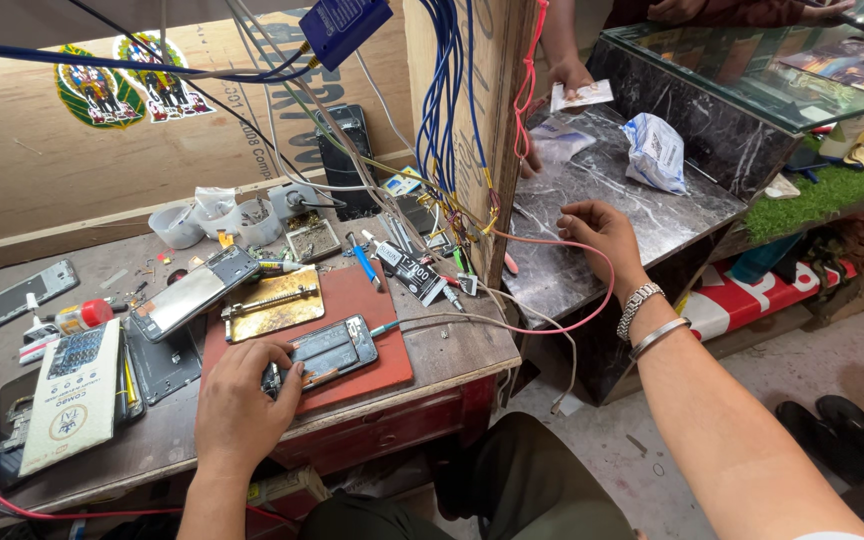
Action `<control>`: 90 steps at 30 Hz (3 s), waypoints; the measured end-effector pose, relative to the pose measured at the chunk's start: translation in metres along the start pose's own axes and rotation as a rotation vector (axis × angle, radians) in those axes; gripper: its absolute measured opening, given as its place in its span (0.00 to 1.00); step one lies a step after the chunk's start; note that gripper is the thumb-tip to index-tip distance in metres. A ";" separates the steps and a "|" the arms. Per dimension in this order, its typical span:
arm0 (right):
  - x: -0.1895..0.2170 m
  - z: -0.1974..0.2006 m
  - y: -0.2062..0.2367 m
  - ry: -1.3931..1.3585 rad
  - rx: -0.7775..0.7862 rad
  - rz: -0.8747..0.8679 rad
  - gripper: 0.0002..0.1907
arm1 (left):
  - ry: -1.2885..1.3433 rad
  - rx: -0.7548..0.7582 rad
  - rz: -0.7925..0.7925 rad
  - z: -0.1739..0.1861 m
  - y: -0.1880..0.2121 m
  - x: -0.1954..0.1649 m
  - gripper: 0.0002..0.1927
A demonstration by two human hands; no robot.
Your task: The person works on a disassembled smartphone at a repair bench, prying and pressing on the open phone body with both hands, then uses a screwdriver on its internal components while a multimeter with test leads sits connected nearby. The person continues manipulating the phone's internals and handling small parts throughout the episode.
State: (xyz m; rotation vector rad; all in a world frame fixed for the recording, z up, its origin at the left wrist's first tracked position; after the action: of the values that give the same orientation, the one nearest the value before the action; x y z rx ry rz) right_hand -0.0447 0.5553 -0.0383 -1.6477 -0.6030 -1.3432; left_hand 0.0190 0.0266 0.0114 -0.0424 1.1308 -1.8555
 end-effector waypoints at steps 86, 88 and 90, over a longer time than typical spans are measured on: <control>0.005 -0.004 0.001 0.078 -0.019 0.001 0.14 | 0.012 -0.019 0.012 0.008 -0.003 0.000 0.09; 0.004 -0.004 0.000 0.063 -0.029 -0.016 0.14 | 0.011 -0.027 0.003 0.008 -0.003 -0.001 0.08; 0.003 -0.004 0.000 0.008 -0.017 -0.028 0.14 | -0.002 -0.017 0.013 0.008 -0.004 -0.001 0.08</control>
State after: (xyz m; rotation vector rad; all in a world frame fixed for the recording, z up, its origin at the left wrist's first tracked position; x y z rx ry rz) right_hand -0.0453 0.5512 -0.0353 -1.6530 -0.6136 -1.3781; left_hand 0.0206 0.0226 0.0190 -0.0466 1.1434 -1.8336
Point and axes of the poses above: each hand's wrist, its own y-axis away from the middle knuckle, its own z-axis out of the back of the hand, x = y × z, the point moved 1 cm from there along -y, towards the middle knuckle, and after that the axes turned 9 degrees about -x, right-handed, at the moved point
